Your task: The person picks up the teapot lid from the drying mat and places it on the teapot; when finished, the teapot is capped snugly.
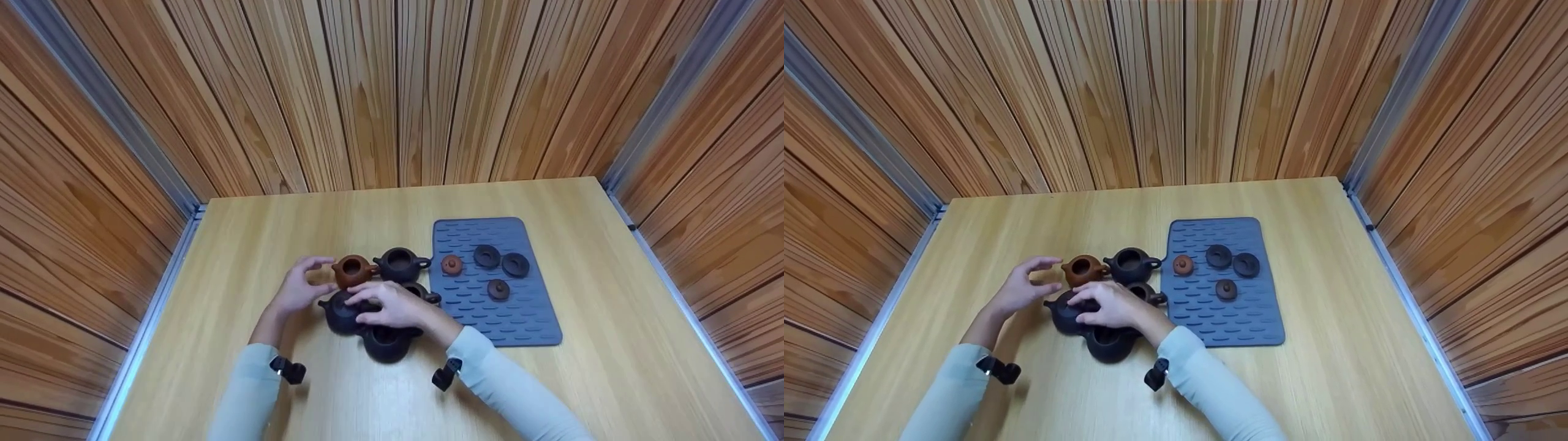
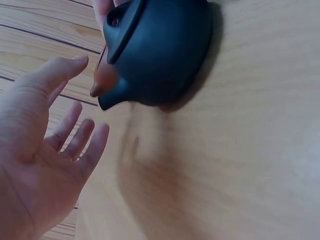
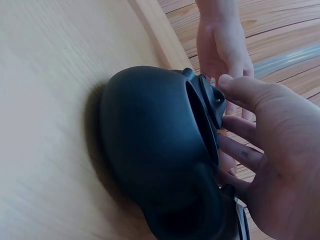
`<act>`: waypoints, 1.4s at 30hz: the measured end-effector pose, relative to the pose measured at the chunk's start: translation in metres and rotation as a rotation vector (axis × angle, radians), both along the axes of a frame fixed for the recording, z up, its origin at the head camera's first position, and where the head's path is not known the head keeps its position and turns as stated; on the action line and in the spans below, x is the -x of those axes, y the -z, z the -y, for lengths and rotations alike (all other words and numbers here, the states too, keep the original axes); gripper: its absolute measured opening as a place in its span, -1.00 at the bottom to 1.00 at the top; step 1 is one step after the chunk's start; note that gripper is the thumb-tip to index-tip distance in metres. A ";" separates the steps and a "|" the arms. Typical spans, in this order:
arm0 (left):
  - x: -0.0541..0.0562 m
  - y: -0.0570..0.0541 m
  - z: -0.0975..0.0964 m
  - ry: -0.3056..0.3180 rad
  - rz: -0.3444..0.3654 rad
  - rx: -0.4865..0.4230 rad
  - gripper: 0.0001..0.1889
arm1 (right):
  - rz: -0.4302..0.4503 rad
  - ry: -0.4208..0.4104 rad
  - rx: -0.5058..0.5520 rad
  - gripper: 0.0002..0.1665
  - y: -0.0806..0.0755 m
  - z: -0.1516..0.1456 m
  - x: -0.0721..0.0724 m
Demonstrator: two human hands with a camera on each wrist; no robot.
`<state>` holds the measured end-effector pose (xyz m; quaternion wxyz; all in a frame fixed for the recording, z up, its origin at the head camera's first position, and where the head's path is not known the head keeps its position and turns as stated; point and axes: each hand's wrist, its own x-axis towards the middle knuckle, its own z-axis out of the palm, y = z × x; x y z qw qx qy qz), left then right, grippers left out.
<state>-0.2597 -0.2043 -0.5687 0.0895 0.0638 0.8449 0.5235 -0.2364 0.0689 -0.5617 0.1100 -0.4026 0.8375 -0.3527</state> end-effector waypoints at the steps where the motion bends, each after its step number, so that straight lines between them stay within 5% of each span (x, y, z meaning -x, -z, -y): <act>1: 0.002 0.000 -0.002 0.007 -0.006 -0.003 -0.40 | -0.009 -0.006 -0.008 -0.56 0.000 -0.001 -0.001; 11: 0.015 0.006 -0.016 0.072 -0.018 0.018 -0.27 | -0.033 -0.039 -0.049 -0.55 -0.004 -0.004 -0.003; 26: 0.022 0.018 -0.029 0.061 -0.074 0.021 -0.36 | -0.022 -0.040 0.025 -0.53 -0.010 -0.026 -0.005; 42: 0.023 0.018 -0.031 0.024 0.005 0.017 -0.35 | -0.055 0.048 0.161 -0.50 -0.012 -0.073 0.003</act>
